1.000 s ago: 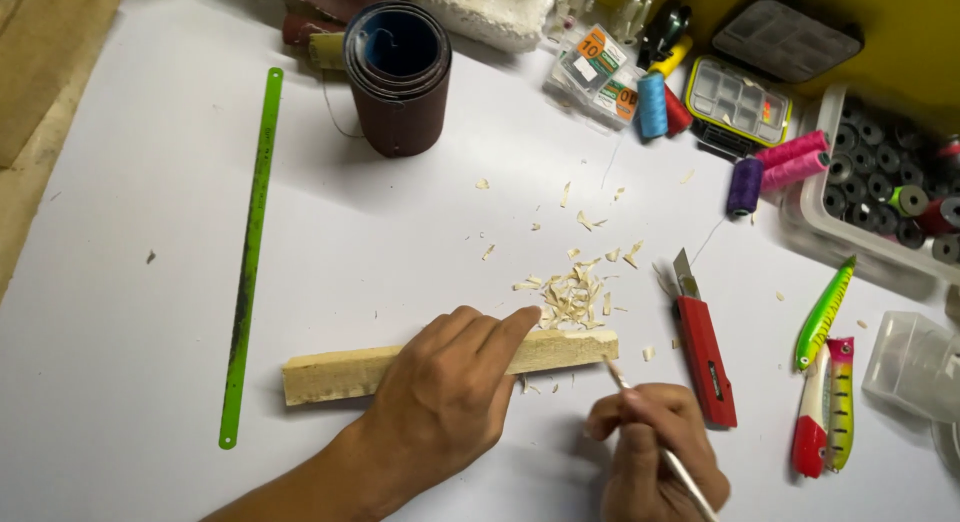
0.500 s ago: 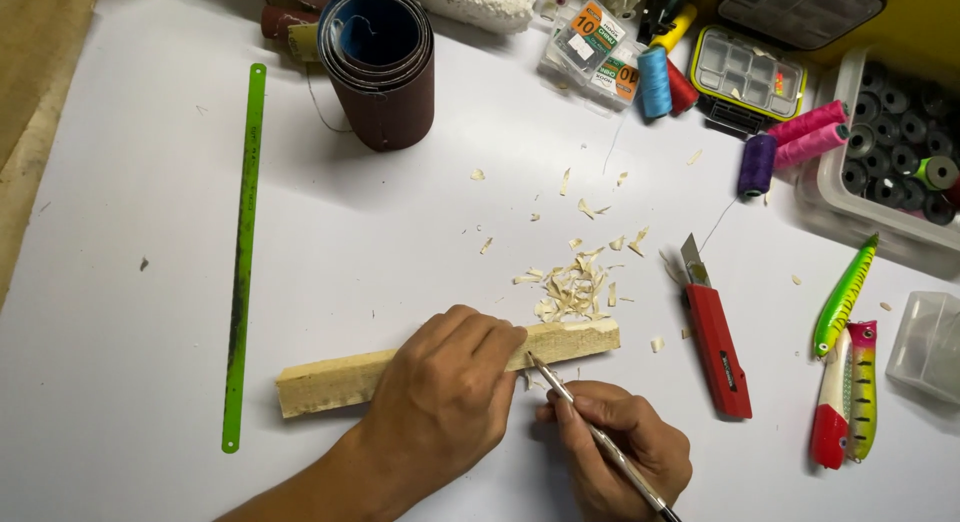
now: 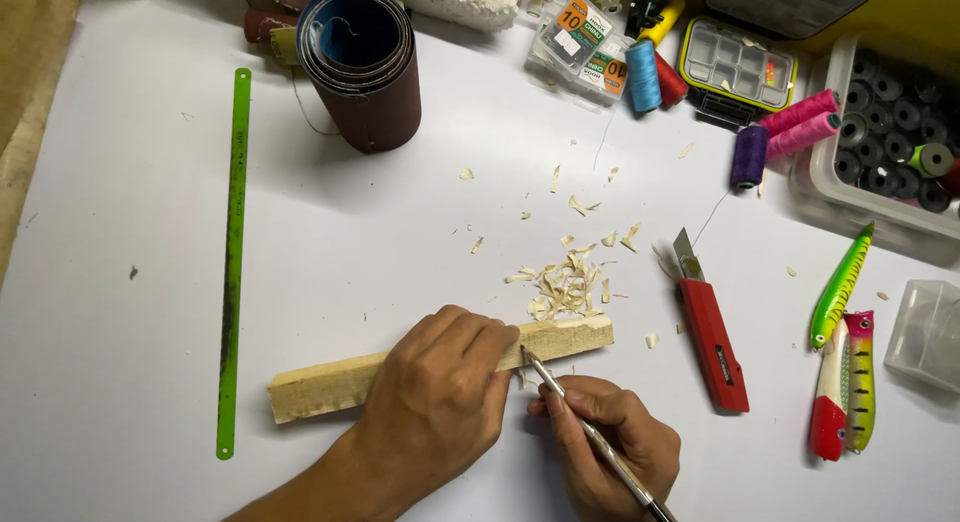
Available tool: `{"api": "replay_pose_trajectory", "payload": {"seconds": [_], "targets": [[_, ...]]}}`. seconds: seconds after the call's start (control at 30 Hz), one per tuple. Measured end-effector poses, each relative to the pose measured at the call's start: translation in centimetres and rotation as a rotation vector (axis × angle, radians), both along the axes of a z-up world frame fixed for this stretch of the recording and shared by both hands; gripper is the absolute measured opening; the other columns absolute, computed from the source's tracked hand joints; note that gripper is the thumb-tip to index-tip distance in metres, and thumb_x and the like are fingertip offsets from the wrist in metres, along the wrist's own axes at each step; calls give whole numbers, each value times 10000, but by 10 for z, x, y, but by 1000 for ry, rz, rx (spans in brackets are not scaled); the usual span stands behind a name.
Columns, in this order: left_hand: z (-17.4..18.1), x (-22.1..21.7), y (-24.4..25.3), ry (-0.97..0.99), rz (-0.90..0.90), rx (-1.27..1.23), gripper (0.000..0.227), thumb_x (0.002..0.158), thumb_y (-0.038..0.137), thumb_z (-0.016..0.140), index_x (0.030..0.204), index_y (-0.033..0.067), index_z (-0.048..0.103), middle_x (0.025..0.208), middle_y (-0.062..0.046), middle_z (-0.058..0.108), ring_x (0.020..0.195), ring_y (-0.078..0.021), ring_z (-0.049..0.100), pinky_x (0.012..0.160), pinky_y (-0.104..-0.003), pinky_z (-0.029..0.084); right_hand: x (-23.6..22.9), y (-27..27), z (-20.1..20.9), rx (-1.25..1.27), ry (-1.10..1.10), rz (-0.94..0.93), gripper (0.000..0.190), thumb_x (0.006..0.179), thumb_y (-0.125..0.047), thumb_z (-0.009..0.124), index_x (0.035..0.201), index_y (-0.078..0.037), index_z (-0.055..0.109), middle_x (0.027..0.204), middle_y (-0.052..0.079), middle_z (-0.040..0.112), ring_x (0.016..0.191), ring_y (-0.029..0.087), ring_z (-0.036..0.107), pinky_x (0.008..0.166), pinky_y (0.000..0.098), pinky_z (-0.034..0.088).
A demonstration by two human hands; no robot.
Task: The person carves a rectangular piece of wood using a utility knife, removing thin shavings from the surface. They then use a pencil to draw lines on the wood and continue carving along the marked lines.
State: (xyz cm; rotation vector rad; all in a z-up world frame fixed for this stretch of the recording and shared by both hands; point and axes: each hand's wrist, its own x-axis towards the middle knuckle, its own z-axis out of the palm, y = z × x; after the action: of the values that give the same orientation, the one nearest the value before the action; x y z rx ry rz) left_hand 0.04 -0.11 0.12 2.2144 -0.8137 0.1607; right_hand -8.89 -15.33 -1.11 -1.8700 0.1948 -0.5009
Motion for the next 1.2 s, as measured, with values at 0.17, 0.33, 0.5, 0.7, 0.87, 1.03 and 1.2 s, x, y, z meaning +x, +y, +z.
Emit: {"api": "replay_pose_trajectory", "payload": {"seconds": [0.17,0.33,0.5,0.7,0.87,1.03,1.2], "targets": [[2,1,0,-3,-11,-14,285,683,-81,645,941,41,633,777,-60,597,721,-263,544,651,-364,478,-1,0,-1,18,24,-16,147,848,44,693,833,-37,571,813,202,755,595,208,793,557,236,679],[3,1,-1,-21,-3,-13,259,707,-81,637,937,37,633,769,-64,590,718,-263,537,651,-362,478,2,8,5,-25,50,-128,108,863,44,690,844,-24,609,840,178,760,597,183,783,560,211,641],[1,0,-1,-13,13,-10,293,676,-82,645,941,41,642,792,-65,607,721,-267,555,646,-365,488,-3,6,1,-42,-43,-55,133,865,35,680,859,-30,564,830,198,734,598,186,776,535,216,683],[2,1,-1,-20,3,-4,297,707,-86,648,985,18,664,815,-77,621,733,-274,564,676,-366,505,7,10,10,-56,60,-267,143,889,54,662,789,-13,585,773,179,721,579,175,700,537,218,574],[4,0,-2,-22,0,-1,281,716,-84,649,975,25,655,806,-74,617,723,-268,560,677,-361,505,1,3,3,-89,-9,-152,123,879,51,664,826,-16,575,801,177,724,557,166,713,523,202,601],[2,0,-3,-24,18,-18,310,697,-102,618,979,19,662,815,-77,626,728,-275,566,678,-363,508,6,3,5,-45,71,-304,156,904,33,678,803,-10,568,816,175,704,536,160,667,511,206,541],[0,-1,-3,-39,16,1,327,699,-83,665,1010,16,668,853,-73,646,758,-276,581,720,-366,525,3,-3,3,-172,-9,-141,173,883,47,653,782,-15,528,750,184,710,618,186,707,525,215,577]]}}
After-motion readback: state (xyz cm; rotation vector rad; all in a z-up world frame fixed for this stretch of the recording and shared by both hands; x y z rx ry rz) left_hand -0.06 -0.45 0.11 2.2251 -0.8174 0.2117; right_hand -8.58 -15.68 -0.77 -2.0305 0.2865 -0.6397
